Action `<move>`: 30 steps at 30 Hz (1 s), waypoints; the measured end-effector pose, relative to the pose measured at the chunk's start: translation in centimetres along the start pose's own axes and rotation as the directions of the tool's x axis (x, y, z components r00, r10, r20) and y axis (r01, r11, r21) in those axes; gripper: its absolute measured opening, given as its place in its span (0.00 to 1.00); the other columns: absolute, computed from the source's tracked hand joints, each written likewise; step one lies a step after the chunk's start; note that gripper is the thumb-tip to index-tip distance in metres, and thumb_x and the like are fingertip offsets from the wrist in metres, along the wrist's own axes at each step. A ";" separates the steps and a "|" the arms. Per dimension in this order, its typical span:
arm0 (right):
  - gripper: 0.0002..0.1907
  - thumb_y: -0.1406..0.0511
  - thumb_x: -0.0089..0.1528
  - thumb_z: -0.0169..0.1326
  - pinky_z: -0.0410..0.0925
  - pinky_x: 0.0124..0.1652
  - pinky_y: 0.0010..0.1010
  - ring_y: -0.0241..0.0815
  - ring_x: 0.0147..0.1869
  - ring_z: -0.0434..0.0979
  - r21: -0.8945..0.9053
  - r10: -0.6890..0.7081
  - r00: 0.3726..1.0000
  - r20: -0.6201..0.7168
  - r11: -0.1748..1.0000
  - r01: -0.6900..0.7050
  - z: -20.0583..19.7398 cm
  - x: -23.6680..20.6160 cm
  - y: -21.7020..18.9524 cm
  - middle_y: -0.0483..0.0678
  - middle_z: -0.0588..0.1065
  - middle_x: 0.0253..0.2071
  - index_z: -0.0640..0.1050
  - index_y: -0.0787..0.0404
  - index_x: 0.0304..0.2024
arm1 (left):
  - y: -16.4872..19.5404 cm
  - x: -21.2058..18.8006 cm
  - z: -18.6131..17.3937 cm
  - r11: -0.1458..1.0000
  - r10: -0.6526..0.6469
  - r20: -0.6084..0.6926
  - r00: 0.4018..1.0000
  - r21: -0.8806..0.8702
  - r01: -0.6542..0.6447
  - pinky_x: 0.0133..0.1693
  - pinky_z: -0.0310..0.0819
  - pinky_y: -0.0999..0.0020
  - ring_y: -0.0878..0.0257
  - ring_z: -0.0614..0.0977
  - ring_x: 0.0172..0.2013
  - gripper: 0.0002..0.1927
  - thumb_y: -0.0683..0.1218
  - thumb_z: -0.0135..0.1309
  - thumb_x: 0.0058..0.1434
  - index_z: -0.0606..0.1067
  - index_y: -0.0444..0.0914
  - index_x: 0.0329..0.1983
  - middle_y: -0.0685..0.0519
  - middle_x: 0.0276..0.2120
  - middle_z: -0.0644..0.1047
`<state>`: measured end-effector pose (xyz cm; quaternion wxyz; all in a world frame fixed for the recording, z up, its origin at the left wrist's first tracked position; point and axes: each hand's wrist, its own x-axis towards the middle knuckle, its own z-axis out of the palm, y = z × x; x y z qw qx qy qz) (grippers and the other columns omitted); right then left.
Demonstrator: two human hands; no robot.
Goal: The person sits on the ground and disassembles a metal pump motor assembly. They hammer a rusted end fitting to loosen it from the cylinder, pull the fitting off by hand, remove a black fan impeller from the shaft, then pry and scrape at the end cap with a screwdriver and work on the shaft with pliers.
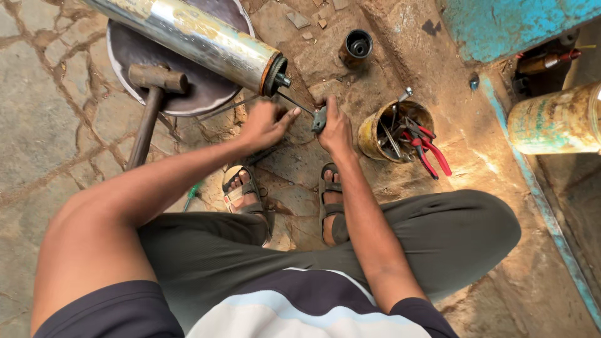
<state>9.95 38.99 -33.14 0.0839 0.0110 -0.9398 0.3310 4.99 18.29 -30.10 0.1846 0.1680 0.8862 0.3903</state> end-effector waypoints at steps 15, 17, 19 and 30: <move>0.29 0.68 0.62 0.55 0.74 0.49 0.47 0.50 0.51 0.82 0.126 0.171 0.977 0.125 0.974 -0.186 -2.2 1.4 -0.6 0.52 0.80 0.50 0.66 0.53 0.65 | 5.8 2.4 7.0 0.098 -0.574 -0.205 0.793 -0.978 -0.182 0.28 0.78 0.71 0.67 0.80 0.24 0.09 0.43 0.63 0.62 0.80 0.31 0.39 0.48 0.29 0.83; 0.25 0.62 0.63 0.53 0.75 0.44 0.44 0.50 0.46 0.83 0.312 0.341 0.926 0.160 0.873 -0.375 -2.5 1.7 -0.3 0.53 0.82 0.47 0.71 0.55 0.63 | 6.0 2.4 7.3 0.044 -0.585 -0.210 0.783 -0.973 -0.228 0.28 0.77 0.72 0.67 0.79 0.24 0.09 0.43 0.63 0.63 0.80 0.31 0.40 0.48 0.30 0.83; 0.24 0.54 0.65 0.45 0.80 0.33 0.38 0.48 0.35 0.84 0.576 0.624 0.707 0.333 0.459 -0.676 -3.0 1.8 -0.1 0.55 0.83 0.42 0.78 0.53 0.60 | 6.0 2.5 7.5 0.057 -0.569 -0.250 0.784 -0.962 -0.266 0.28 0.77 0.72 0.67 0.79 0.24 0.10 0.43 0.63 0.63 0.80 0.30 0.40 0.48 0.31 0.83; 0.43 0.37 0.66 0.36 0.73 0.20 0.28 0.42 0.23 0.79 0.507 0.574 0.634 0.518 0.391 -0.768 -4.6 2.4 0.2 0.58 0.81 0.30 0.79 0.70 0.44 | 5.9 2.6 8.4 -0.108 -0.440 -0.334 0.833 -0.902 -0.419 0.37 0.78 0.73 0.69 0.78 0.31 0.17 0.44 0.59 0.68 0.78 0.30 0.56 0.47 0.40 0.82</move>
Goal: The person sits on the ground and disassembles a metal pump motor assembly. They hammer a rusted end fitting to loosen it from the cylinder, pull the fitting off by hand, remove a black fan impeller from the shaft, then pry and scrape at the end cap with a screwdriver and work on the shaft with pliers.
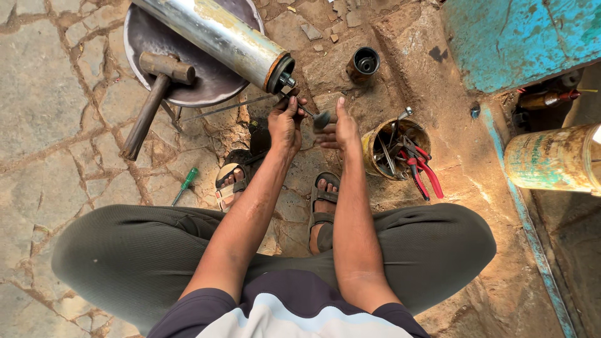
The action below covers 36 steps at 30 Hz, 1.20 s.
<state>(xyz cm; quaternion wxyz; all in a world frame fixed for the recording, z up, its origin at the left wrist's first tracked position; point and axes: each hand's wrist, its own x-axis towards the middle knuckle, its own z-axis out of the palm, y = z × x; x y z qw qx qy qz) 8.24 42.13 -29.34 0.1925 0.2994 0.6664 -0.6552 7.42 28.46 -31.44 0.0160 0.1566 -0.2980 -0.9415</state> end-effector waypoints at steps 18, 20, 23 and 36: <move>0.22 0.58 0.68 0.49 0.79 0.33 0.34 0.49 0.39 0.84 0.100 -0.112 0.988 -0.109 0.987 0.123 -1.9 -0.1 1.3 0.56 0.81 0.38 0.80 0.70 0.54 | -0.7 0.0 0.0 0.966 -0.139 -0.006 0.990 -0.222 0.134 0.51 0.85 0.57 0.51 0.85 0.48 0.18 0.43 0.62 0.61 0.76 0.29 0.51 0.41 0.46 0.82; 0.29 0.51 0.71 0.49 0.77 0.31 0.35 0.50 0.35 0.83 0.093 -0.015 0.999 -0.034 0.996 0.018 -1.7 -0.3 1.3 0.60 0.81 0.34 0.79 0.75 0.51 | -0.5 -0.3 0.0 0.940 -0.135 0.066 0.989 -0.307 0.149 0.52 0.85 0.58 0.51 0.86 0.49 0.19 0.43 0.60 0.59 0.76 0.30 0.52 0.41 0.48 0.82; 0.26 0.56 0.60 0.63 0.78 0.31 0.34 0.45 0.33 0.84 0.271 -0.106 0.991 0.081 0.959 0.080 -1.2 -0.2 1.7 0.56 0.82 0.35 0.79 0.74 0.47 | -0.4 -0.5 0.1 0.957 -0.150 0.002 0.989 -0.250 0.145 0.48 0.86 0.58 0.51 0.86 0.46 0.18 0.44 0.59 0.61 0.76 0.29 0.51 0.40 0.46 0.83; 0.31 0.45 0.65 0.57 0.73 0.32 0.27 0.38 0.35 0.78 0.179 -0.261 0.961 -0.094 0.945 0.274 -1.6 0.4 1.2 0.52 0.80 0.38 0.80 0.68 0.47 | -1.0 0.0 0.4 0.970 -0.078 -0.017 0.997 -0.230 0.072 0.52 0.84 0.52 0.49 0.84 0.47 0.15 0.41 0.54 0.67 0.73 0.26 0.53 0.39 0.47 0.79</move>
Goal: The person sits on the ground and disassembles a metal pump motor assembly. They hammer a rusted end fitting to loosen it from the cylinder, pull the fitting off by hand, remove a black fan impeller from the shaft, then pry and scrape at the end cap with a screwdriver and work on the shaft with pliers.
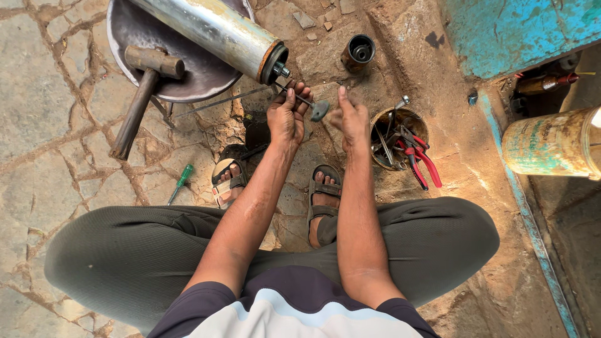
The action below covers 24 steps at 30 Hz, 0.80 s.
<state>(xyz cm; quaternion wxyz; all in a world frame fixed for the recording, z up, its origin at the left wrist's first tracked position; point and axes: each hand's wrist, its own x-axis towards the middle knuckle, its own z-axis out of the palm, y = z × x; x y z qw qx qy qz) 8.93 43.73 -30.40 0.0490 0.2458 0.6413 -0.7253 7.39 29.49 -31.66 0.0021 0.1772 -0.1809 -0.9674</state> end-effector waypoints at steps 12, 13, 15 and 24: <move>0.14 0.65 0.57 0.68 0.78 0.49 0.37 0.42 0.46 0.84 0.301 -0.255 0.944 0.207 0.935 0.187 0.3 0.0 0.6 0.52 0.83 0.41 0.83 0.66 0.43 | 0.5 0.3 0.2 0.955 0.091 -0.262 0.961 0.297 -0.009 0.40 0.87 0.58 0.52 0.85 0.37 0.17 0.43 0.66 0.61 0.75 0.26 0.45 0.41 0.38 0.81; 0.14 0.64 0.57 0.69 0.77 0.50 0.38 0.42 0.47 0.83 0.318 -0.279 0.935 0.219 0.926 0.202 0.4 0.1 0.6 0.51 0.83 0.41 0.83 0.64 0.42 | 0.5 0.3 0.2 0.961 0.081 -0.261 0.962 0.276 -0.006 0.41 0.88 0.57 0.51 0.85 0.38 0.16 0.42 0.66 0.61 0.75 0.26 0.44 0.40 0.38 0.81; 0.16 0.60 0.61 0.68 0.76 0.44 0.33 0.40 0.41 0.79 0.191 -0.332 0.943 0.007 0.926 0.325 0.4 0.2 0.4 0.51 0.81 0.38 0.84 0.66 0.45 | 0.4 0.3 0.1 0.982 0.048 -0.199 0.979 0.189 -0.009 0.45 0.87 0.55 0.50 0.86 0.41 0.15 0.42 0.63 0.63 0.75 0.26 0.45 0.40 0.41 0.81; 0.24 0.54 0.61 0.61 0.74 0.25 0.28 0.41 0.28 0.82 0.024 0.142 0.988 0.058 0.989 -0.143 0.3 -0.5 -0.3 0.55 0.82 0.31 0.82 0.72 0.43 | 0.5 -0.6 0.6 1.000 -0.016 0.013 1.000 -0.021 0.016 0.53 0.82 0.54 0.48 0.85 0.51 0.19 0.48 0.45 0.70 0.71 0.29 0.56 0.37 0.51 0.80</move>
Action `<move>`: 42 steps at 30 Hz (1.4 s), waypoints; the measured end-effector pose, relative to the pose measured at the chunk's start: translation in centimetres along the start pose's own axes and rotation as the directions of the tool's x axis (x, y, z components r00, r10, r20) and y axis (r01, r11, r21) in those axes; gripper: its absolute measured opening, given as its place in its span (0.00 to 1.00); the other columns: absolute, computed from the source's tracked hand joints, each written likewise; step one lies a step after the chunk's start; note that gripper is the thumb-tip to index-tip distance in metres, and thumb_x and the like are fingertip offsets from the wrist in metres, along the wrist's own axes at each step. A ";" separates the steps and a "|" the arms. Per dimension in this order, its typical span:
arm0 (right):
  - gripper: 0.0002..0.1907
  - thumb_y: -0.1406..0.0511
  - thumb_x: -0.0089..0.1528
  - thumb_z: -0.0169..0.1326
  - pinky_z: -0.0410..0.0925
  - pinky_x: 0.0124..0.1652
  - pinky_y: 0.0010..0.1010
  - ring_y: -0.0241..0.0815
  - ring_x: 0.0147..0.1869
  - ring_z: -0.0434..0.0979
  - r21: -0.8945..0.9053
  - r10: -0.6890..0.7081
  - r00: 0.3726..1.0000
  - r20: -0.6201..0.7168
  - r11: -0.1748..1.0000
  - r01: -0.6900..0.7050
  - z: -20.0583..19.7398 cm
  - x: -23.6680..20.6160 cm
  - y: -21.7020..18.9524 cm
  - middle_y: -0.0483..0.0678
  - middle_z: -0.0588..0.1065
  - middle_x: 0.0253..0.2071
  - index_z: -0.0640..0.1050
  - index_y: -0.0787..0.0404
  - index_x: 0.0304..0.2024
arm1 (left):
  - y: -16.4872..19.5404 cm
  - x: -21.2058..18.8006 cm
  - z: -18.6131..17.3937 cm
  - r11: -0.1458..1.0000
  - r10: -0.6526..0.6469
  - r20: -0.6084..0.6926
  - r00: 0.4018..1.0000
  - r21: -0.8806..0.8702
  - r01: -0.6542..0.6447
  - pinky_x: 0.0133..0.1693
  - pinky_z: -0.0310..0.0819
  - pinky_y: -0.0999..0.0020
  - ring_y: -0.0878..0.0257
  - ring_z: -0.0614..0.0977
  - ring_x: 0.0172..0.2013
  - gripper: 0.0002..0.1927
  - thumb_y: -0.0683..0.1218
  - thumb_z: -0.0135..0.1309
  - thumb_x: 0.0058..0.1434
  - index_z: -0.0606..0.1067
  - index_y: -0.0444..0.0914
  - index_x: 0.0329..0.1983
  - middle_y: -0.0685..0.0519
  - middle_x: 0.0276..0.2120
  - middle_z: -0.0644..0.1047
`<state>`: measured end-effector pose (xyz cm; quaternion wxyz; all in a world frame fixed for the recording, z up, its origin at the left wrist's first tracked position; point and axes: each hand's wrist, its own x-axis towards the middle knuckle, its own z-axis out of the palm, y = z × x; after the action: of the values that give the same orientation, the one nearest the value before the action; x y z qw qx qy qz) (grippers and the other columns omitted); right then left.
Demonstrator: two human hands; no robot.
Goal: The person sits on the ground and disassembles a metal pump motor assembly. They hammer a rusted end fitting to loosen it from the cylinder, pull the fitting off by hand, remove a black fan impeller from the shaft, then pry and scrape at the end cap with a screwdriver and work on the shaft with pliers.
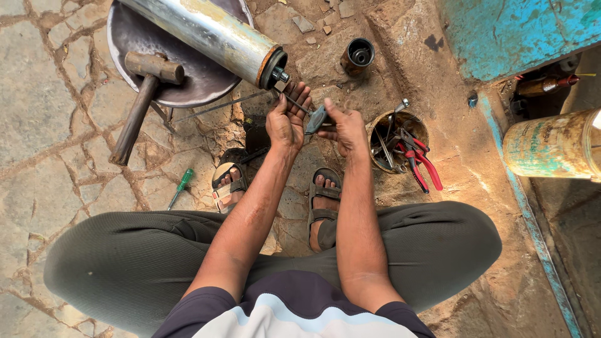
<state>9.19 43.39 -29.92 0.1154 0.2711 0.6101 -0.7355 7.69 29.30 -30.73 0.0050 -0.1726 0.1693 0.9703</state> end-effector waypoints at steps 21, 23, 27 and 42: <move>0.25 0.54 0.59 0.66 0.73 0.29 0.26 0.36 0.32 0.80 0.050 -0.112 0.988 0.110 0.993 0.107 -0.1 0.5 0.8 0.50 0.82 0.35 0.83 0.68 0.48 | -0.8 0.0 -0.4 0.971 0.113 -0.226 0.967 0.230 -0.060 0.39 0.88 0.61 0.55 0.86 0.37 0.14 0.42 0.63 0.61 0.77 0.27 0.44 0.42 0.38 0.82; 0.22 0.56 0.61 0.66 0.73 0.35 0.27 0.36 0.36 0.81 0.106 -0.187 0.970 0.157 0.979 0.171 -0.3 0.7 0.9 0.50 0.82 0.37 0.83 0.67 0.48 | -0.9 0.1 -0.5 0.940 0.156 -0.284 0.946 0.337 -0.053 0.37 0.88 0.61 0.56 0.85 0.34 0.13 0.42 0.66 0.62 0.77 0.26 0.41 0.42 0.35 0.81; 0.20 0.55 0.63 0.64 0.76 0.46 0.32 0.37 0.42 0.83 0.180 -0.286 0.944 0.163 0.950 0.256 -0.2 0.9 0.9 0.50 0.84 0.39 0.85 0.67 0.44 | -0.7 0.6 -0.9 0.948 0.126 -0.209 0.970 0.312 -0.056 0.34 0.86 0.64 0.57 0.86 0.32 0.11 0.42 0.63 0.62 0.78 0.28 0.40 0.44 0.34 0.83; 0.08 0.60 0.66 0.61 0.75 0.52 0.32 0.39 0.49 0.84 -0.498 -0.701 0.713 -0.013 0.623 0.603 0.4 1.5 0.3 0.45 0.84 0.44 0.85 0.54 0.44 | -3.0 -0.4 -2.4 0.839 0.104 0.010 0.995 0.536 -0.093 0.39 0.86 0.66 0.58 0.87 0.38 0.13 0.39 0.50 0.70 0.77 0.29 0.55 0.44 0.41 0.84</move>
<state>8.02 43.18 -30.88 -0.1639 0.0692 0.8304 -0.5279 9.07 31.34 -33.64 0.0013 -0.1649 0.4419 0.8818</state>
